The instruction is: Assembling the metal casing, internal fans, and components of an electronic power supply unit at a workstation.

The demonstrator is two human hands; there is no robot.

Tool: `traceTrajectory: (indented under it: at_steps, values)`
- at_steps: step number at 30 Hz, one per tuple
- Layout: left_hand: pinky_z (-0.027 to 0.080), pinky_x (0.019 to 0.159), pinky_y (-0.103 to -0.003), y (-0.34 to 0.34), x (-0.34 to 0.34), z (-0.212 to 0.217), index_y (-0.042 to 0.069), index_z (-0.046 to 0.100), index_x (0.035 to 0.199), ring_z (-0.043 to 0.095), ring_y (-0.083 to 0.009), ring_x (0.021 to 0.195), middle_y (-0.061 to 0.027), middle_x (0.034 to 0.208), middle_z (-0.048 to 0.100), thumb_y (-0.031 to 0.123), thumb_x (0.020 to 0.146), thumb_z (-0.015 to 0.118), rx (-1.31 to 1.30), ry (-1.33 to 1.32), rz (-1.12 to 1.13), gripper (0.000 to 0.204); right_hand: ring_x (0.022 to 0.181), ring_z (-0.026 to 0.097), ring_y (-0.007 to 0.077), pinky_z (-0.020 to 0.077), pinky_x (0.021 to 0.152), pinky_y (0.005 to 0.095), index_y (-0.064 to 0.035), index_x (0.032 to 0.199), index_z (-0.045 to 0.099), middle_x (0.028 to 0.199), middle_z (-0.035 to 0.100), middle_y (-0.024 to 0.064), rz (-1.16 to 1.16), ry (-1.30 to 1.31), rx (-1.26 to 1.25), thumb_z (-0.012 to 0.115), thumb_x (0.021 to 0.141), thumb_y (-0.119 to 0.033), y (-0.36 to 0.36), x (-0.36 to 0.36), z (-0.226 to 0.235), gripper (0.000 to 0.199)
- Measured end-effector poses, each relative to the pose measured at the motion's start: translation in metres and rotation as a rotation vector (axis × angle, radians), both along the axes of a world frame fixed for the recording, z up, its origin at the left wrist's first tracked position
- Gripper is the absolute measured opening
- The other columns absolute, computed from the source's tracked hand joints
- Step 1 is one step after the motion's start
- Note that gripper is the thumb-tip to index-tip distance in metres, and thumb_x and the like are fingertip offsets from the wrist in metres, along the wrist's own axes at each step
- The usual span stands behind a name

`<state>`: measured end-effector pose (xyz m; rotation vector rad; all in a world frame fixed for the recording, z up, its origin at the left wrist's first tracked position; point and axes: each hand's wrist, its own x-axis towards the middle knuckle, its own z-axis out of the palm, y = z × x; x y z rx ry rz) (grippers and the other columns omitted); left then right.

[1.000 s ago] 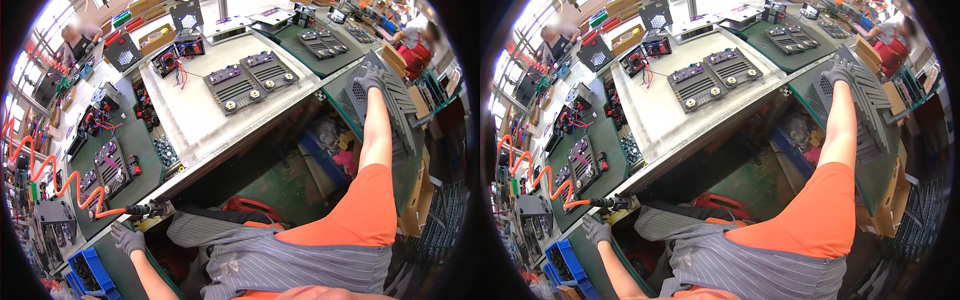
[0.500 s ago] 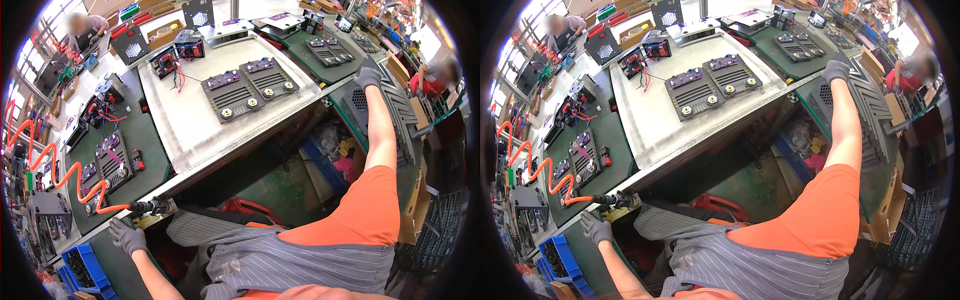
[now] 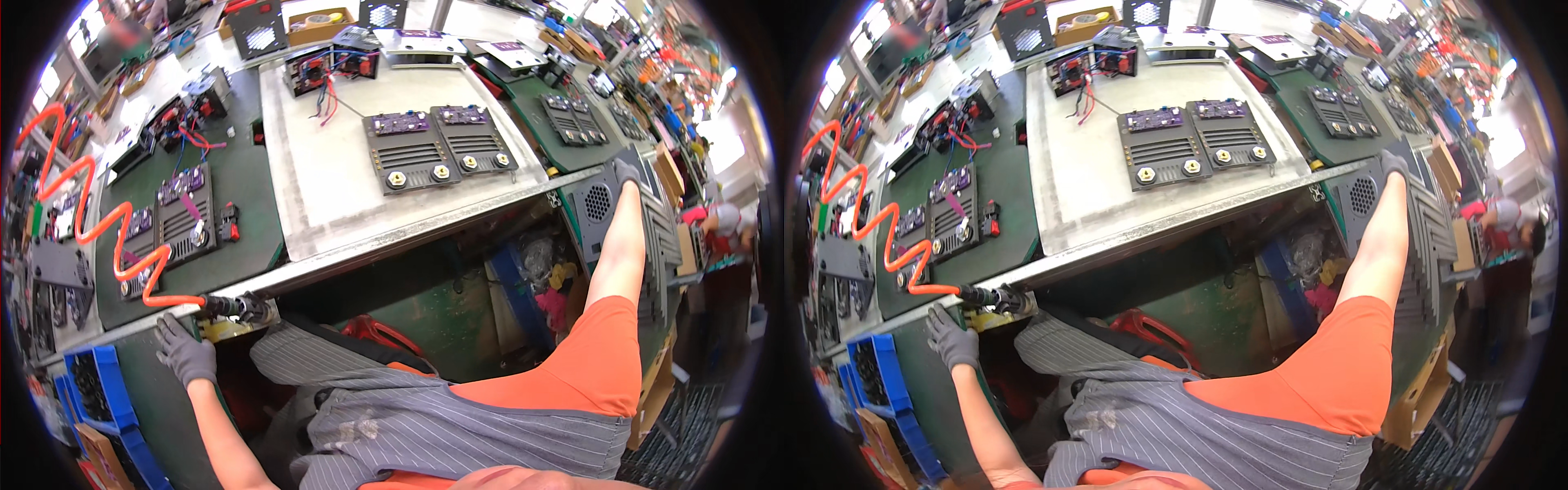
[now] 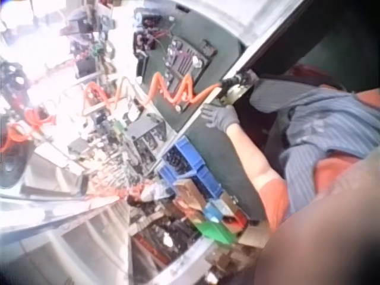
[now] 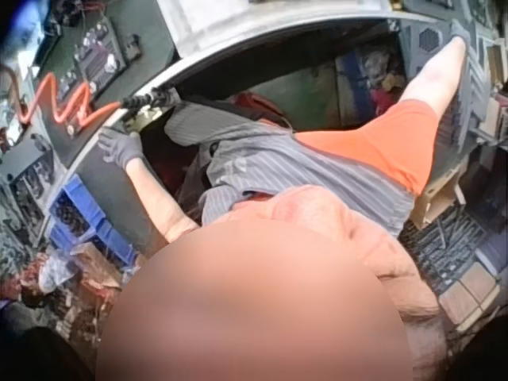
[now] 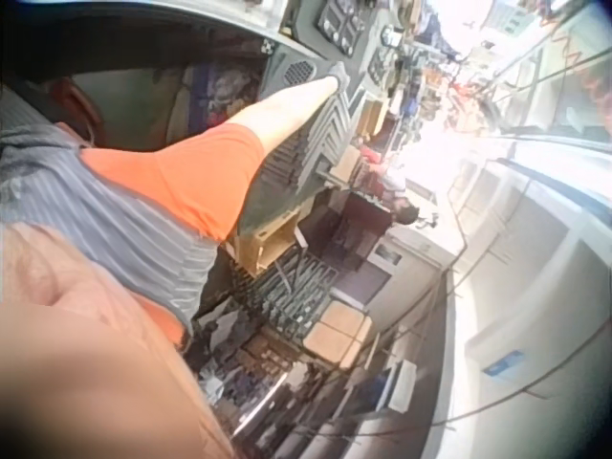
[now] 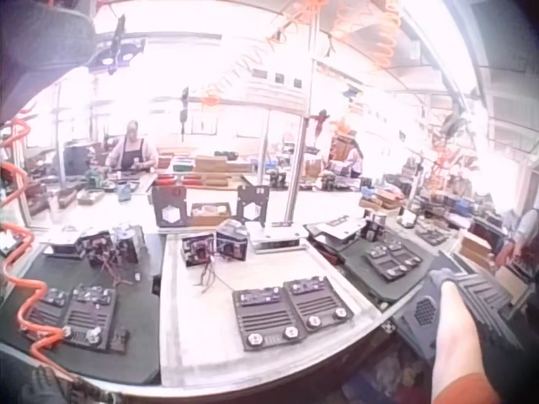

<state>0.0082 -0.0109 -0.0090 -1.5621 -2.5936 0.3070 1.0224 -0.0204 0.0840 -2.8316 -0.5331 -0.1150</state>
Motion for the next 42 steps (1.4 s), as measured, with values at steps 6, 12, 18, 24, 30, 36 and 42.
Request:
traceTrajectory:
  at_steps: [6, 12, 18, 24, 30, 36, 42]
  values:
    - [0.027, 0.114, -0.059, 0.002, -0.002, -0.001, 0.007, 0.021, 0.156, 0.024, -0.0300, 0.150, -0.0105, 0.162, 0.025, 0.024, 0.076, 0.070, -0.016, 0.028, -0.013, 0.095, 0.123, 0.058, 0.0333, 0.0450, 0.104, 0.0410, 0.0021, 0.127, 0.062, 0.132, 0.061, 0.0215, -0.155, -0.125, 0.145, 0.058, 0.086, -0.043, 0.011, -0.010, 0.034, 0.061]
    - [0.024, 0.115, -0.060, 0.000, -0.001, 0.001, 0.008, 0.021, 0.156, 0.022, -0.0320, 0.150, -0.0123, 0.162, 0.024, 0.027, 0.075, 0.071, -0.016, 0.006, -0.016, 0.097, 0.116, 0.061, 0.0315, 0.0476, 0.101, 0.0412, 0.0003, 0.124, 0.063, 0.125, 0.065, 0.0185, 0.293, 0.511, 1.392, 0.054, 0.090, -0.037, 0.020, -0.042, 0.064, 0.052]
    - [0.024, 0.116, -0.056, -0.004, -0.009, 0.002, 0.004, 0.026, 0.154, 0.028, -0.0348, 0.147, -0.0206, 0.158, 0.030, 0.036, 0.075, 0.072, 0.027, -0.052, -0.111, 0.096, 0.114, 0.060, 0.0275, 0.0478, 0.098, 0.0420, 0.0015, 0.135, 0.052, 0.132, 0.060, 0.0169, 0.608, 0.963, 1.572, 0.049, 0.095, -0.035, 0.005, -0.290, 0.060, 0.055]
    - [0.037, 0.112, -0.041, -0.069, 0.014, 0.057, -0.006, 0.044, 0.142, 0.048, -0.0351, 0.133, -0.0246, 0.143, 0.050, 0.042, 0.091, 0.067, 0.637, -1.206, -0.342, 0.073, 0.115, 0.055, 0.0253, 0.0437, 0.096, 0.0377, -0.0079, 0.127, 0.056, 0.130, 0.057, 0.0116, 1.539, 1.817, 1.179, 0.061, 0.086, -0.032, -0.021, -0.563, 0.044, 0.048]
    - [0.047, 0.102, -0.037, -0.196, 0.007, 0.099, -0.002, 0.048, 0.138, 0.057, -0.0251, 0.122, -0.0147, 0.135, 0.057, 0.033, 0.100, 0.052, 0.993, -2.281, -0.318, 0.052, 0.088, 0.055, 0.0198, 0.0451, 0.081, 0.0339, -0.0054, 0.110, 0.056, 0.102, 0.057, 0.0055, 2.005, 2.114, 0.317, 0.072, 0.075, -0.028, -0.016, -0.733, 0.004, 0.045]
    - [0.052, 0.097, -0.041, -0.299, -0.062, 0.082, -0.001, 0.048, 0.135, 0.061, -0.0287, 0.117, -0.0153, 0.131, 0.058, 0.025, 0.097, 0.055, 1.773, -1.584, 0.376, 0.046, 0.063, 0.051, 0.0044, 0.0361, 0.057, 0.0197, 0.0057, 0.144, 0.039, 0.071, 0.055, -0.0025, 1.941, 1.968, -0.386, 0.069, 0.079, -0.018, -0.029, -0.868, -0.012, 0.075]
    - [0.051, 0.098, -0.049, -0.375, -0.095, 0.115, 0.001, 0.049, 0.139, 0.059, -0.0309, 0.119, -0.0163, 0.132, 0.059, 0.038, 0.102, 0.048, 1.693, -1.012, 0.390, 0.052, 0.076, 0.061, 0.0065, 0.0482, 0.068, 0.0206, 0.0053, 0.125, 0.058, 0.090, 0.067, 0.0045, 1.702, 1.884, -0.310, 0.060, 0.088, -0.012, -0.001, -0.913, -0.057, 0.041]
